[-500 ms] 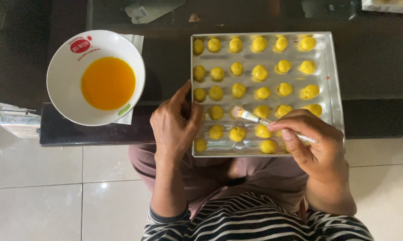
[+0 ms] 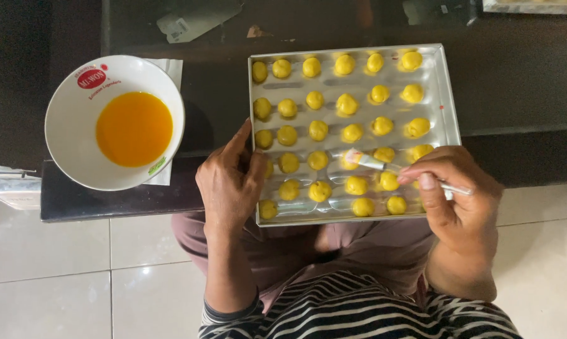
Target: Applying glaze or egg wash to small pastries on a baking tray using a brush
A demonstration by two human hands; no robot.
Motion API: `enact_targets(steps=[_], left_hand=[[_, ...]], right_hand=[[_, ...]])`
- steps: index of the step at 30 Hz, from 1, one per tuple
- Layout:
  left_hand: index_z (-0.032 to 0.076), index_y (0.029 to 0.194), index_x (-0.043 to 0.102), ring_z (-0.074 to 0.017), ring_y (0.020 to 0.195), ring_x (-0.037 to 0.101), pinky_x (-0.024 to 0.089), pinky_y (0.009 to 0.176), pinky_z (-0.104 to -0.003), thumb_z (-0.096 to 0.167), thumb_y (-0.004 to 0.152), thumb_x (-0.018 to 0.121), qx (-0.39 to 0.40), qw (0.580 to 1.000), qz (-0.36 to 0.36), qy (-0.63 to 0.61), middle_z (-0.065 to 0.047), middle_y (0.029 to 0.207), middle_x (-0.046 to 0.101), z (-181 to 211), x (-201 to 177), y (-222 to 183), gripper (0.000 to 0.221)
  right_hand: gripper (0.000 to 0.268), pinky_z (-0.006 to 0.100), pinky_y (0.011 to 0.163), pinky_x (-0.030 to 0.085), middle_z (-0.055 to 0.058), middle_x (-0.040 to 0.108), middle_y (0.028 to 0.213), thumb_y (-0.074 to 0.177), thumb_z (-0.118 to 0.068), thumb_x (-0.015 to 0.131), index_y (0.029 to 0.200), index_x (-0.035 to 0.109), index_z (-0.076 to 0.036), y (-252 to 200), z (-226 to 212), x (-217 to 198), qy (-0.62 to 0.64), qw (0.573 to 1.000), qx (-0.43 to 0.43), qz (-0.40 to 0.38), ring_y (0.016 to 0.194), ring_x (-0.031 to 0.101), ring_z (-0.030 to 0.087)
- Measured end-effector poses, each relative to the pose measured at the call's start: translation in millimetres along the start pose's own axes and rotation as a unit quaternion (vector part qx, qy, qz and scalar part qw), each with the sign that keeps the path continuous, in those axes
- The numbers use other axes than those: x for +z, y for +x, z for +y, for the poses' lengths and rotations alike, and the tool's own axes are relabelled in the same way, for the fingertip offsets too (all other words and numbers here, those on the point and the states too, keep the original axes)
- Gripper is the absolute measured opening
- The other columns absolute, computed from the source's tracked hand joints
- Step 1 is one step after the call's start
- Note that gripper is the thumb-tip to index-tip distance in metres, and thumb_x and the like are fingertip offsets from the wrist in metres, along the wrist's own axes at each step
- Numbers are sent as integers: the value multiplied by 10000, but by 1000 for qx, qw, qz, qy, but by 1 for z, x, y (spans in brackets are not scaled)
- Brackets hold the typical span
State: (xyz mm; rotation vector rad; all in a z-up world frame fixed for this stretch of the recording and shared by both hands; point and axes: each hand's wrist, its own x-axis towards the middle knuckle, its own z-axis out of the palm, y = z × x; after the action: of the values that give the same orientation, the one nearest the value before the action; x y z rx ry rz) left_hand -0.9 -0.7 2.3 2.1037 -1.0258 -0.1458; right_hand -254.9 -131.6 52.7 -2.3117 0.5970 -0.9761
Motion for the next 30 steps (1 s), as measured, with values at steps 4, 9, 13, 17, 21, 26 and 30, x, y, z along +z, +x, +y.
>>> enact_targets(steps=[4,9,13,17,21,26,30], left_hand=[[135,1301,671,-284,592,589,449,586,-433,222,815,542,19,1000,0,4,-95,641,625,-4,1,-1,510],[133,1280,680,-243,633,609,465,617,-400,203,789,553,6,1000,2,-5,-31,690,636,-4,2,-1,512],[119,1280,678,-219,616,592,468,609,-391,185,793,563,10,1000,8,-7,-14,675,623,0,1,0,505],[116,1295,671,-215,618,596,465,614,-391,203,798,563,4,1000,-3,-7,-16,685,621,1,0,-1,516],[120,1273,676,-229,632,602,463,623,-392,189,789,549,5,1000,1,-9,-32,694,626,3,-1,0,505],[128,1291,676,-198,614,584,460,612,-379,178,790,554,11,1000,-2,-11,-18,685,614,7,-2,-1,518],[112,1293,678,-175,590,543,443,589,-370,179,805,535,9,1000,-3,-12,-19,661,571,9,-4,-1,513]], right_hand=[[369,339,812,452,99,672,787,1013,-213,436,802,646,6,-7,-1,-7,21,1000,8,-5,747,615,221],[339,386,873,450,156,660,860,1074,-163,441,914,640,61,-17,16,-18,-30,996,23,82,848,585,270],[317,368,847,462,141,639,790,1053,-169,454,924,637,55,-22,19,-23,-11,997,40,59,810,590,250],[325,366,866,461,151,654,841,1077,-154,440,920,636,54,-26,25,-24,-17,996,44,73,843,589,255],[339,401,886,457,142,639,808,1078,-174,447,897,607,64,-32,29,-31,-11,994,32,102,823,568,269],[348,410,891,465,207,605,831,1140,-157,416,950,587,78,-45,41,-44,-60,986,55,148,836,583,294],[340,364,817,472,205,590,882,1147,-167,427,972,580,81,-50,46,-47,-62,984,63,154,771,586,254]])
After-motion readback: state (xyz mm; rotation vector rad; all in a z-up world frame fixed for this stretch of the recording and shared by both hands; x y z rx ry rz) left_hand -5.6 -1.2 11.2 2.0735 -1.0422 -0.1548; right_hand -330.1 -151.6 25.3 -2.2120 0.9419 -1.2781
